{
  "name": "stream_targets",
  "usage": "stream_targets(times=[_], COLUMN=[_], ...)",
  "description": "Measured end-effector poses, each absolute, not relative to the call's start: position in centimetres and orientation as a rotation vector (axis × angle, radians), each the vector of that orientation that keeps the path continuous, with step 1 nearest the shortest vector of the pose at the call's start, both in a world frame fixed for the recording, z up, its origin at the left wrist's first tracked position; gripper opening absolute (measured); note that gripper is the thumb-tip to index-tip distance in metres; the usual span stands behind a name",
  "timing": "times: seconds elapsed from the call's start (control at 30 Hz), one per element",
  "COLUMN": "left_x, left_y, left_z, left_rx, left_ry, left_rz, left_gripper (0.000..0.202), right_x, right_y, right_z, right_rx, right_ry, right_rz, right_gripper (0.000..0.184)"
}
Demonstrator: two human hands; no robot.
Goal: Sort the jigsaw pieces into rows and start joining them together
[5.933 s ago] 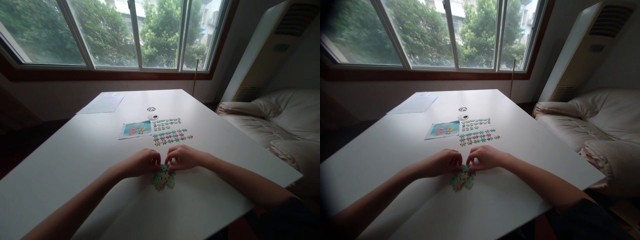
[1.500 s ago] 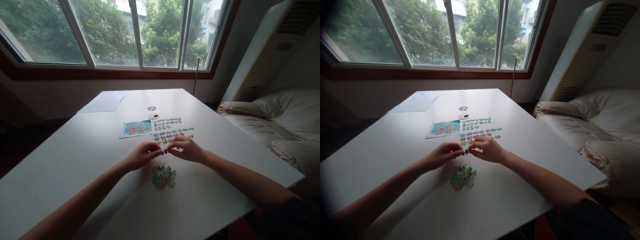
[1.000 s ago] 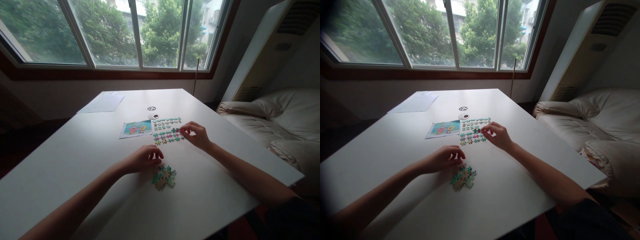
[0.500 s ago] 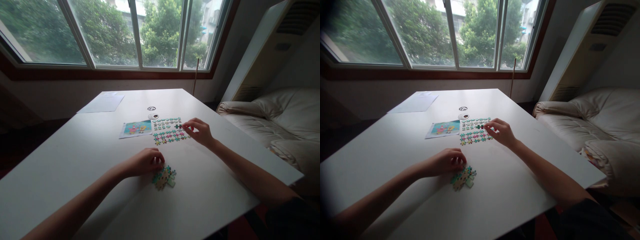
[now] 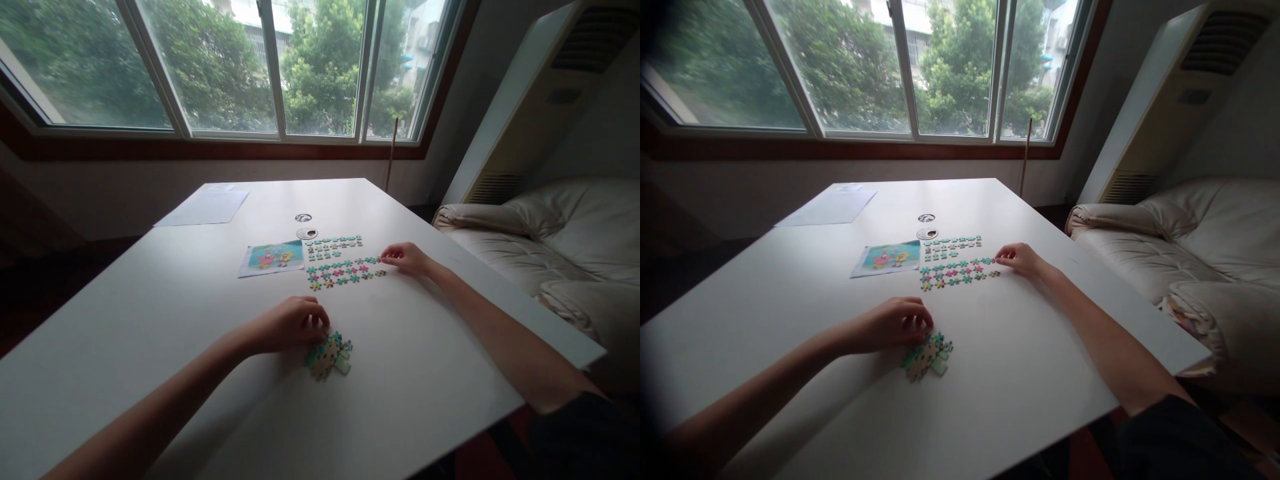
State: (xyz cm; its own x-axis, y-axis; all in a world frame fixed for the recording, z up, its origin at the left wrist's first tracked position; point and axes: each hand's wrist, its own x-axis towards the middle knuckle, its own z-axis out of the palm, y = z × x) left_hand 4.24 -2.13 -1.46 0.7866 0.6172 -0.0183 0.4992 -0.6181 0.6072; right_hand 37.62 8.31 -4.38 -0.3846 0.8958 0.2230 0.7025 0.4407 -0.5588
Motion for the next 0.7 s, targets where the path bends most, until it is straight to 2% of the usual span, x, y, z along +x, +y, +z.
stream_targets(times=[0.7], left_x=[4.35], left_y=[-2.06], left_z=[-0.98], left_rx=[2.378], left_ry=[0.827], left_rz=[0.277], left_gripper=[0.021], right_x=[37.6], right_y=[8.47], right_z=[-5.03], right_rx=[-1.371], right_ry=[-2.275], right_rz=[0.476], right_gripper=[0.033])
